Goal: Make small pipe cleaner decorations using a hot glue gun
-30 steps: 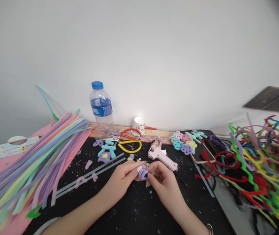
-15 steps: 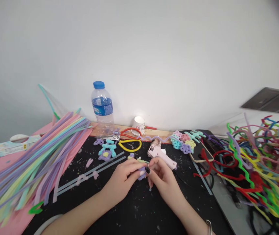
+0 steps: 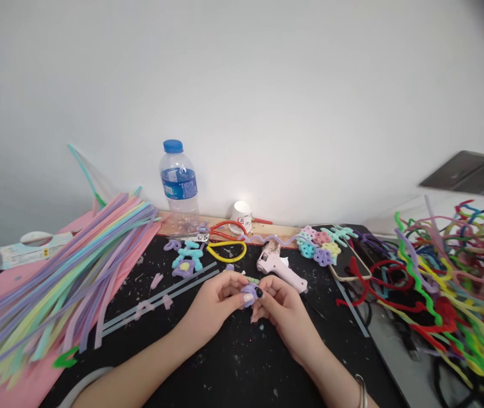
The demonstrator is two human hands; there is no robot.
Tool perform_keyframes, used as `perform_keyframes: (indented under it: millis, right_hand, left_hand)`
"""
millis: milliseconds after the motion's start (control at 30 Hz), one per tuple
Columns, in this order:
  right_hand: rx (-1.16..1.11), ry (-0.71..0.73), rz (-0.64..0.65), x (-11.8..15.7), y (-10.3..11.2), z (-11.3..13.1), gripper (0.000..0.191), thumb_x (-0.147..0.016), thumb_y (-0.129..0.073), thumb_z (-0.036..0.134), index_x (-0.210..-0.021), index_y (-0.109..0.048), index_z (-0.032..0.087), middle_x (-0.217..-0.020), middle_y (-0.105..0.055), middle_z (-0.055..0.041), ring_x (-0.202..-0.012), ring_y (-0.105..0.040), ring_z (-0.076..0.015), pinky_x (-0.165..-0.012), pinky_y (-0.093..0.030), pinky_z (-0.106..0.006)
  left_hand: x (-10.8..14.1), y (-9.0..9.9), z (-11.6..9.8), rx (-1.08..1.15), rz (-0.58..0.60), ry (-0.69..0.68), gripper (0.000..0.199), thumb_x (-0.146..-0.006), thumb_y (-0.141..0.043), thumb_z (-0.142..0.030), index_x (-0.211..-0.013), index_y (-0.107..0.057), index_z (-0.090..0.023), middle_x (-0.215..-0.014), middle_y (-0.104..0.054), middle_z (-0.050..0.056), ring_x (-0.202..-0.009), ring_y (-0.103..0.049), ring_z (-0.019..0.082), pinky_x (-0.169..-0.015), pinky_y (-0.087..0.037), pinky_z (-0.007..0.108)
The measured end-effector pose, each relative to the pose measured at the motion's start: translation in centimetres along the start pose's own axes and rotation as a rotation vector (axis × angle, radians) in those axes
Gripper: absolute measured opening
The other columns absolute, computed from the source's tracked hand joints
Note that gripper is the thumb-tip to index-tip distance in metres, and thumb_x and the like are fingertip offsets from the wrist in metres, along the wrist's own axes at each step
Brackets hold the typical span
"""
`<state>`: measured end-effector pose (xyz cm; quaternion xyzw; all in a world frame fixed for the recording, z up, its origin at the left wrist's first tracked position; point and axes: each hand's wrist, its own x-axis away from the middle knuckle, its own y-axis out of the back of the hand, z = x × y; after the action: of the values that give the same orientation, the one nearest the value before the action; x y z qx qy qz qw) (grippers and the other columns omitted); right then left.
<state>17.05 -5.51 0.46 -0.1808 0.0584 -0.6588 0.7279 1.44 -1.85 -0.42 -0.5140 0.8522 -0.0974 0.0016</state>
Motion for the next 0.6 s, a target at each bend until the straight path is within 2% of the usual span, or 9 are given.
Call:
perform_keyframes:
  millis: [167,267,500,600]
  right_hand:
    - [-0.160,0.002,0.018,0.33,-0.31,0.33,0.018,-0.079,-0.066,0.027,-0.079,-0.052,0.016,-0.067,-0.060,0.0007,-0.061,-0.057,-0.0108,-0.061,-0.049,-0.025]
    - [-0.227,-0.014,0.044,0.48,-0.40,0.43,0.016,-0.080,-0.065,0.027,-0.078,-0.053,0.016,-0.069,-0.060,-0.0002,-0.064,-0.058,-0.0122,-0.064,-0.049,-0.027]
    - [-0.226,-0.042,0.049,0.46,-0.48,0.38,0.019,-0.078,-0.067,0.031,-0.076,-0.055,0.016,-0.068,-0.054,0.0018,-0.061,-0.052,-0.0100,-0.059,-0.047,-0.024]
    - [-0.190,-0.041,0.033,0.47,-0.51,0.49,0.020,-0.076,-0.069,0.032,-0.077,-0.056,0.017,-0.080,-0.055,-0.0006,-0.069,-0.053,-0.0115,-0.060,-0.048,-0.024]
  left_hand:
    - [0.14,-0.19,-0.48,0.120,-0.032,0.054,0.015,-0.077,-0.066,-0.021,-0.086,-0.055,-0.016,-0.080,-0.062,0.001,-0.074,-0.057,0.012,-0.067,-0.046,0.023]
    - [0.41,-0.32,-0.65,0.217,-0.012,0.096,0.014,-0.078,-0.065,-0.024,-0.082,-0.054,-0.016,-0.078,-0.062,0.000,-0.073,-0.057,0.012,-0.070,-0.046,0.024]
    - [0.66,-0.34,-0.85,0.349,0.002,0.174,0.018,-0.076,-0.068,-0.026,-0.075,-0.055,-0.014,-0.075,-0.061,-0.001,-0.072,-0.057,0.011,-0.072,-0.047,0.026]
    - [0.59,-0.36,-0.93,0.319,0.016,0.171,0.018,-0.075,-0.068,-0.028,-0.077,-0.056,-0.015,-0.079,-0.062,0.000,-0.076,-0.057,0.013,-0.073,-0.047,0.028]
